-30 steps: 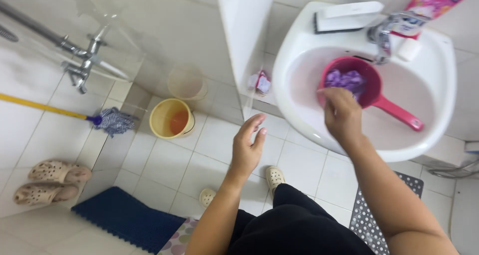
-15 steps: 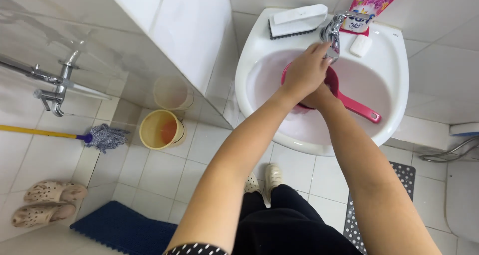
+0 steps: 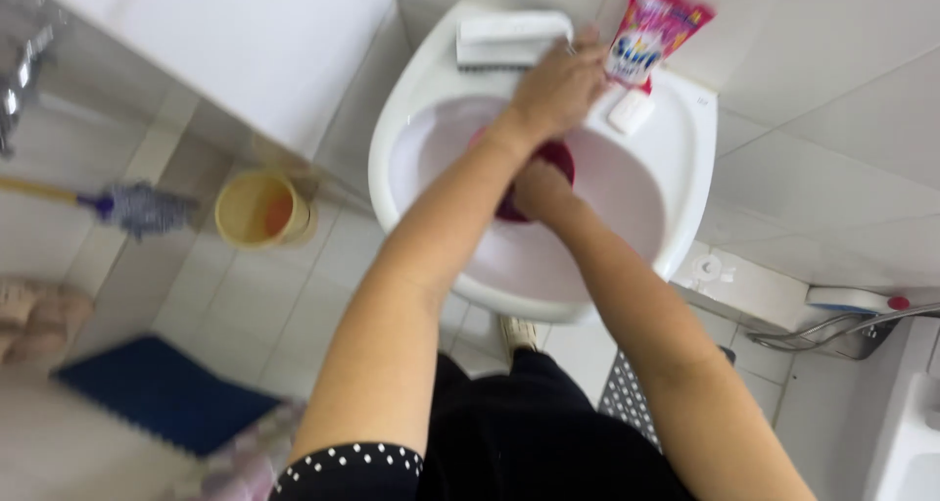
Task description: The person sits on the bathroom floor and washes a blue plastic mat by hand under running water, rinsing it thoroughly. They then place the mat on the floor, pour water from a bucket onto the floor, and rinse a purple cloth in a pink scoop at the sink.
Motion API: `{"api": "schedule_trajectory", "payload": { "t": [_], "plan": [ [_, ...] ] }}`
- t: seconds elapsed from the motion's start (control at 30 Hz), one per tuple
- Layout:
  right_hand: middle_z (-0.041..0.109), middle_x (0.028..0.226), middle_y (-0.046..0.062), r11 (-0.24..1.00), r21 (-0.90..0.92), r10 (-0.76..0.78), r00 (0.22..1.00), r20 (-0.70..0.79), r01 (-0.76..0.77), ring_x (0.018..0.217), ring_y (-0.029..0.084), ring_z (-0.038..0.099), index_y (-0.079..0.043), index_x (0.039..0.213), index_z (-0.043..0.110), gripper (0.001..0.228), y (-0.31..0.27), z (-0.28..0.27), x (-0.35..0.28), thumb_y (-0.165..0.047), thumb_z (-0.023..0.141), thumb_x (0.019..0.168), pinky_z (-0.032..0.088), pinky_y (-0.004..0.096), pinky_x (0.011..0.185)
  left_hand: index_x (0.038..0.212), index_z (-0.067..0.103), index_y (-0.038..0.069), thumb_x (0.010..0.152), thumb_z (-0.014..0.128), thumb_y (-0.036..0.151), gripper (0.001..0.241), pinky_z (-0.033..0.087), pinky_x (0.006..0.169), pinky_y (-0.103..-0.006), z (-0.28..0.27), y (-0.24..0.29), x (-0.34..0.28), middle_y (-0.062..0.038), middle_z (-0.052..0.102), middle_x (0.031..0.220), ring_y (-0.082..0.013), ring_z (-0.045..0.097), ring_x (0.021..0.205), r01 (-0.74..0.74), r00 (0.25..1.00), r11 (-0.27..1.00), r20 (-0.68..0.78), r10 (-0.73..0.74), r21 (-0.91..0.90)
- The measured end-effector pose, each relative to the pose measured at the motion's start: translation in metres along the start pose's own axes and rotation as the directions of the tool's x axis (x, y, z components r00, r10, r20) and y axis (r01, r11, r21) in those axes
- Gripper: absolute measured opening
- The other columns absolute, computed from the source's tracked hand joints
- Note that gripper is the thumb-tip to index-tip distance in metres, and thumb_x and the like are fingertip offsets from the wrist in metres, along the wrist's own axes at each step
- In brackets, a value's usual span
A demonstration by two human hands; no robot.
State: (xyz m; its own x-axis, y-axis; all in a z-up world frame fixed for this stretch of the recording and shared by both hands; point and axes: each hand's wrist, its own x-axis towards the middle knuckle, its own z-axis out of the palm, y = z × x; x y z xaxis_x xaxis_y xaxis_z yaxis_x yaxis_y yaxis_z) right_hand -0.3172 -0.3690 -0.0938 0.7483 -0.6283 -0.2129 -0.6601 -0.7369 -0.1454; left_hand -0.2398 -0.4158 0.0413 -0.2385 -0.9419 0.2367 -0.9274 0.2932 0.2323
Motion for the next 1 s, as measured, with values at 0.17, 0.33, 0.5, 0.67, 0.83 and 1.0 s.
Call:
{"api": "schedule_trajectory", "payload": {
  "t": [0.17, 0.33, 0.5, 0.67, 0.83, 1.0],
  "plan": [
    [0.073, 0.114, 0.018, 0.803, 0.421, -0.180, 0.845, -0.504, 0.422, 0.105, 0.040, 0.069, -0.007, 0.116, 0.074, 0.042, 0.003, -0.082, -0.076, -0.012, 0.074, 0.075, 0.054, 0.046, 0.092, 0.108, 0.077, 0.007, 0.091, 0.070, 0.031, 0.030, 0.033, 0.112, -0.0570, -0.031, 0.010, -0.033, -0.008, 0.055, 0.148, -0.0361, 0.043, 0.141, -0.038, 0.974, 0.999, -0.224, 0.030, -0.031],
    [0.073, 0.111, 0.018, 0.891, 0.335, 0.023, 0.706, -0.708, 0.307, 0.102, 0.039, 0.069, -0.004, 0.114, 0.073, 0.034, 0.022, -0.080, -0.130, -0.019, 0.081, 0.083, 0.056, 0.047, 0.089, 0.141, 0.062, 0.007, 0.100, 0.066, 0.020, 0.043, 0.046, 0.117, -0.0439, -0.004, 0.022, -0.110, -0.016, 0.055, 0.150, -0.0369, 0.052, 0.144, 0.046, 0.815, 0.890, -0.498, -0.296, -0.453],
    [0.071, 0.076, 0.015, 0.808, 0.539, 0.215, 0.971, 0.107, -0.239, 0.070, 0.026, 0.070, 0.002, 0.100, 0.073, 0.046, 0.039, -0.072, -0.131, -0.040, 0.085, 0.088, 0.053, 0.039, 0.072, 0.137, 0.058, 0.016, 0.079, 0.078, 0.032, 0.063, 0.049, 0.102, -0.0532, 0.032, 0.035, -0.145, -0.020, 0.056, 0.144, -0.0463, 0.056, 0.126, 0.562, 0.805, 0.811, -0.115, -0.582, -0.164],
    [0.065, 0.067, 0.007, 0.379, 0.850, 0.068, 0.927, 0.368, -0.365, 0.050, 0.016, 0.056, 0.001, 0.094, 0.067, 0.026, 0.037, -0.053, -0.131, -0.021, 0.078, 0.086, 0.043, 0.032, 0.045, 0.137, 0.056, 0.020, 0.078, 0.072, 0.024, 0.061, 0.054, 0.092, -0.0541, 0.068, 0.028, -0.118, -0.021, 0.058, 0.135, -0.0475, 0.059, 0.117, 0.690, 0.724, 0.720, 0.096, -0.683, -0.075],
    [0.057, 0.064, 0.003, 0.343, 0.889, 0.087, 0.953, 0.291, -0.303, 0.046, 0.011, 0.047, 0.003, 0.092, 0.064, 0.023, 0.022, -0.061, -0.143, -0.015, 0.078, 0.088, 0.036, 0.028, 0.041, 0.107, 0.076, 0.016, 0.084, 0.064, 0.020, 0.026, 0.057, 0.093, -0.0491, 0.064, 0.035, -0.118, -0.014, 0.074, 0.112, -0.0353, 0.070, 0.111, 0.759, 0.651, 0.650, 0.090, -0.754, -0.047],
    [0.056, 0.064, 0.003, 0.214, 0.937, 0.012, 0.960, 0.279, -0.275, 0.044, 0.011, 0.045, -0.002, 0.095, 0.062, 0.018, 0.018, -0.073, -0.156, -0.012, 0.075, 0.089, 0.033, 0.027, 0.038, 0.091, 0.078, 0.014, 0.074, 0.069, 0.020, 0.020, 0.050, 0.096, -0.0515, 0.007, 0.064, -0.135, -0.011, 0.074, 0.104, -0.0307, 0.067, 0.110, 0.720, 0.691, 0.692, -0.048, -0.722, -0.044]
  ]
}}
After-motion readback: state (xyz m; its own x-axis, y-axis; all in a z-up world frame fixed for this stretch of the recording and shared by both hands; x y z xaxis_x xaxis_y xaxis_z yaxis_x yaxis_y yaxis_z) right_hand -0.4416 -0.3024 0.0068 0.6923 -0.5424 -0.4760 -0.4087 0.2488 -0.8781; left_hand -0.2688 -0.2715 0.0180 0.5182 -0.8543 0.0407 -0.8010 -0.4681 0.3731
